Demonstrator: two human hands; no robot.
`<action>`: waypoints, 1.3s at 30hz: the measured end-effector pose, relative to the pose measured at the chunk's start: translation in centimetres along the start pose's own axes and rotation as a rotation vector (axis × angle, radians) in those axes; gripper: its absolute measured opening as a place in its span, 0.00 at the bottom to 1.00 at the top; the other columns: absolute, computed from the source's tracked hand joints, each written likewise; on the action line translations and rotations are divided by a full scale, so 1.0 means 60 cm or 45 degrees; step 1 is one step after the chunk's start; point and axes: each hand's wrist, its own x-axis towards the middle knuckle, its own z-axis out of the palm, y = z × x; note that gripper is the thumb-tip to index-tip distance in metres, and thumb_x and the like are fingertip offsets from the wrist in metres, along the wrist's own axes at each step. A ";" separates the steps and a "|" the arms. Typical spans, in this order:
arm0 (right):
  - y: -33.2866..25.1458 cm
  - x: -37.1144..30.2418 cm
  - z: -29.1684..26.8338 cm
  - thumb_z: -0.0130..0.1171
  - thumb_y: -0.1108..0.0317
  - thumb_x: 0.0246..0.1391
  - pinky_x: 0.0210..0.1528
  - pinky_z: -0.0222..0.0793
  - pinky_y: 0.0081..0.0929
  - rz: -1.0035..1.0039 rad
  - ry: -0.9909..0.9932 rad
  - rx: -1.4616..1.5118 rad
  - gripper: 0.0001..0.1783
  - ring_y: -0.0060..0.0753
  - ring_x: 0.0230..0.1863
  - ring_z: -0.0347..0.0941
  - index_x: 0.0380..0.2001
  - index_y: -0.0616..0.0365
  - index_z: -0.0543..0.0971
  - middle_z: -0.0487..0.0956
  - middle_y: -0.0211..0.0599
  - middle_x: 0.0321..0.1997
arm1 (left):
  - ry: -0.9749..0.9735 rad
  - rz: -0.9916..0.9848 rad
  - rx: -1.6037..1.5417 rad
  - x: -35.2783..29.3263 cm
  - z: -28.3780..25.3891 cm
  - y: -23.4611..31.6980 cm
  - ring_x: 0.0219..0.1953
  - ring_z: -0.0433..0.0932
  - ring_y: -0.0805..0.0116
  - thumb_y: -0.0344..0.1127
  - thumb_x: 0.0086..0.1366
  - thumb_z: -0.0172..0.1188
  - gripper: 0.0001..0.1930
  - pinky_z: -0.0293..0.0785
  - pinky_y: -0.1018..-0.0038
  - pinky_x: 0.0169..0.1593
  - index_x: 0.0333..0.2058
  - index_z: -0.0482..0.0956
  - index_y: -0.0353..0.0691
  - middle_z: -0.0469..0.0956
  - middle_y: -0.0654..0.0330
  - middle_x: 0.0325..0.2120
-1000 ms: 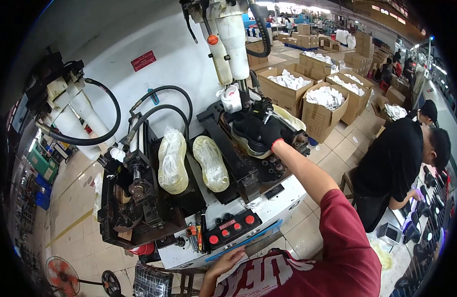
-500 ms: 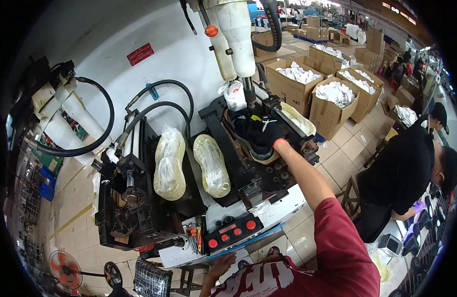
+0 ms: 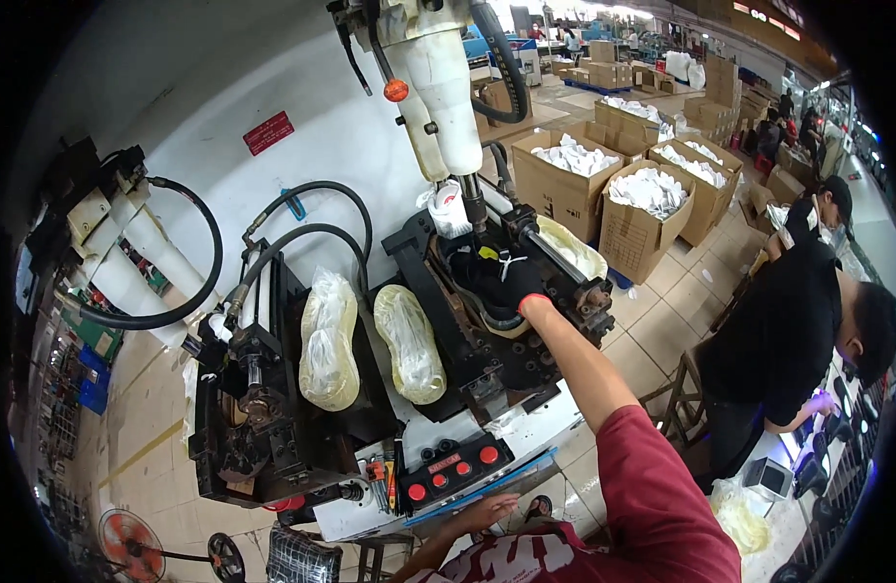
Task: Using a sole-press machine to attach soles to boots in a manufacturing setting.
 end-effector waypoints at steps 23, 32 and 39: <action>-0.014 -0.006 0.048 0.65 0.47 0.50 0.40 0.73 0.49 0.211 -0.183 -0.053 0.23 0.59 0.40 0.78 0.37 0.57 0.82 0.82 0.56 0.37 | 0.508 0.051 0.704 -0.045 -0.022 0.122 0.52 0.81 0.53 0.50 0.73 0.54 0.31 0.76 0.61 0.56 0.68 0.64 0.40 0.51 0.46 0.73; 0.032 -0.051 0.077 0.67 0.49 0.47 0.52 0.73 0.48 0.334 -0.149 0.018 0.26 0.59 0.50 0.77 0.47 0.51 0.82 0.82 0.53 0.47 | 0.491 -0.142 1.115 -0.003 0.025 0.123 0.61 0.72 0.36 0.52 0.68 0.57 0.38 0.76 0.54 0.58 0.73 0.54 0.53 0.40 0.40 0.74; 0.051 -0.045 0.089 0.66 0.42 0.48 0.52 0.74 0.47 0.270 -0.164 0.039 0.29 0.55 0.49 0.80 0.46 0.52 0.84 0.83 0.51 0.46 | 0.394 -0.229 1.150 -0.006 0.016 0.112 0.55 0.77 0.37 0.50 0.67 0.58 0.42 0.78 0.54 0.55 0.74 0.47 0.56 0.36 0.42 0.75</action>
